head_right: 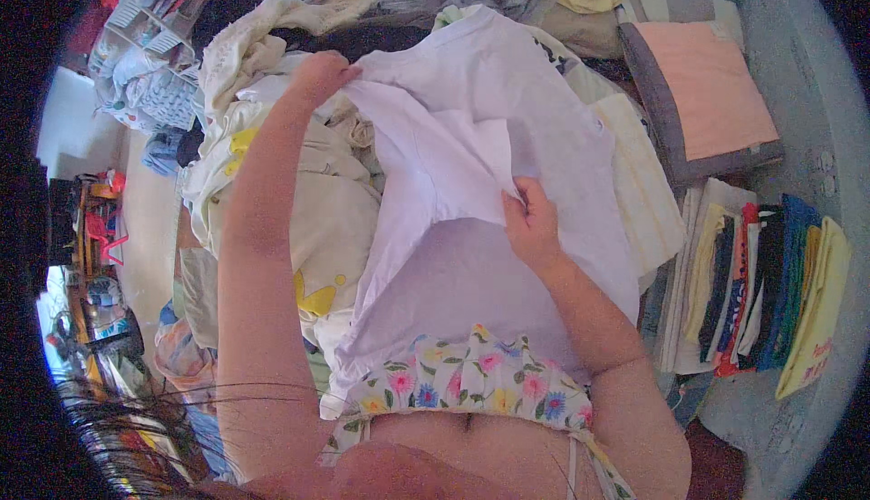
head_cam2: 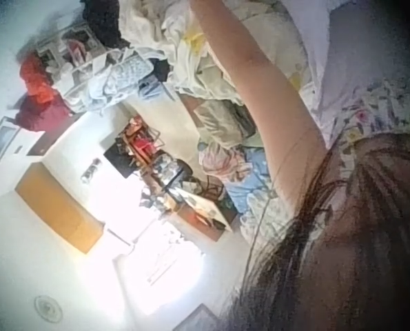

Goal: Folding a purple t-shirt on a bed.

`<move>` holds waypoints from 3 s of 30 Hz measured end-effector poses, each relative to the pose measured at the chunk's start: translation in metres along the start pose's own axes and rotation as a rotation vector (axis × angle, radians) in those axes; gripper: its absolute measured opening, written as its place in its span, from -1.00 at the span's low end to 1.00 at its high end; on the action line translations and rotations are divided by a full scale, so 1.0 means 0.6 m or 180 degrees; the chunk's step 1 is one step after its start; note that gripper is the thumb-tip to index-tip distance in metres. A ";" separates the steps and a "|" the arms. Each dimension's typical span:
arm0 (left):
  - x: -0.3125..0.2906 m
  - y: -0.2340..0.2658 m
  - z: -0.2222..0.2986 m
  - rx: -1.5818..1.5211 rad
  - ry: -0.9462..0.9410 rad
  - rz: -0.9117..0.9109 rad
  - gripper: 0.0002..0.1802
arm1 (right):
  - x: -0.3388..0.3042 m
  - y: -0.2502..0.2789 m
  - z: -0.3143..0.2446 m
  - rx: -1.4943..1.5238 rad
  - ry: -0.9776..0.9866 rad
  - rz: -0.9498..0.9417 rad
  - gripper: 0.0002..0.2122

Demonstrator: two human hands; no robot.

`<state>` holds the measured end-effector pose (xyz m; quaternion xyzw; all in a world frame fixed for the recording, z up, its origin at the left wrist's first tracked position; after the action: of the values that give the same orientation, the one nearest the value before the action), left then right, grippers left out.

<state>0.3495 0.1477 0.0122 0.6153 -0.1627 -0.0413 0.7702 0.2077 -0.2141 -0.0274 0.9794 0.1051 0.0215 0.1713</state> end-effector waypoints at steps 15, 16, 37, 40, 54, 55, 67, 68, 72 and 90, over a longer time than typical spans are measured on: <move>0.022 -0.127 -0.051 -0.2408 0.2272 -0.0226 -0.53 | -0.026 0.002 0.025 0.0235 -0.0535 -0.0269 -0.78; 0.027 -0.124 -0.046 -0.2416 0.2259 -0.0241 -0.53 | -0.027 0.006 0.023 0.0123 -0.0478 -0.0317 -0.79; 0.047 -0.079 -0.017 -0.2850 0.1919 -0.0165 -0.83 | 0.081 -0.041 0.112 -0.0090 -0.0725 0.0085 -0.56; 0.035 -0.061 -0.036 -0.3008 0.2075 -0.0332 -0.84 | 0.072 -0.030 0.094 -0.0135 -0.0599 0.0207 -0.58; 0.069 -0.059 -0.056 -0.2607 0.2368 0.1196 -0.78 | 0.049 0.118 0.041 -0.0091 0.0027 0.0933 -0.64; 0.075 -0.097 -0.034 -0.3693 0.2688 0.1289 -0.70 | 0.049 0.120 0.073 -0.0122 0.0006 0.0995 -0.64; 0.038 -0.178 0.051 -0.4864 0.3018 -0.0263 -0.53 | -0.015 0.036 0.149 0.1572 -0.2117 0.0128 -0.59; 0.037 -0.175 0.053 -0.4855 0.3111 -0.0139 -0.53 | -0.015 0.033 0.136 0.1473 -0.1958 0.0082 -0.60; 0.052 -0.178 0.039 -0.4679 0.2423 0.0017 -0.59 | 0.003 0.051 0.149 0.0909 -0.0866 0.0345 -0.68; -0.258 0.018 0.233 -0.1285 0.0884 0.0730 -0.60 | -0.006 0.137 0.109 -0.0468 0.0055 0.1862 -0.67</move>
<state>0.1598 0.0605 0.0180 0.4267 -0.1126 0.0994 0.8918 0.2256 -0.3119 -0.0609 0.9528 -0.1818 0.0858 0.2273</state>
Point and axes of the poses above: each hand's wrist, its own x-axis towards the middle knuckle, its own y-axis out of the back of the hand, z = x × y, the point moved 7 cm from there along x, towards the middle knuckle, and after that the axes turned 7 degrees about -x, right-handed, at the moved point
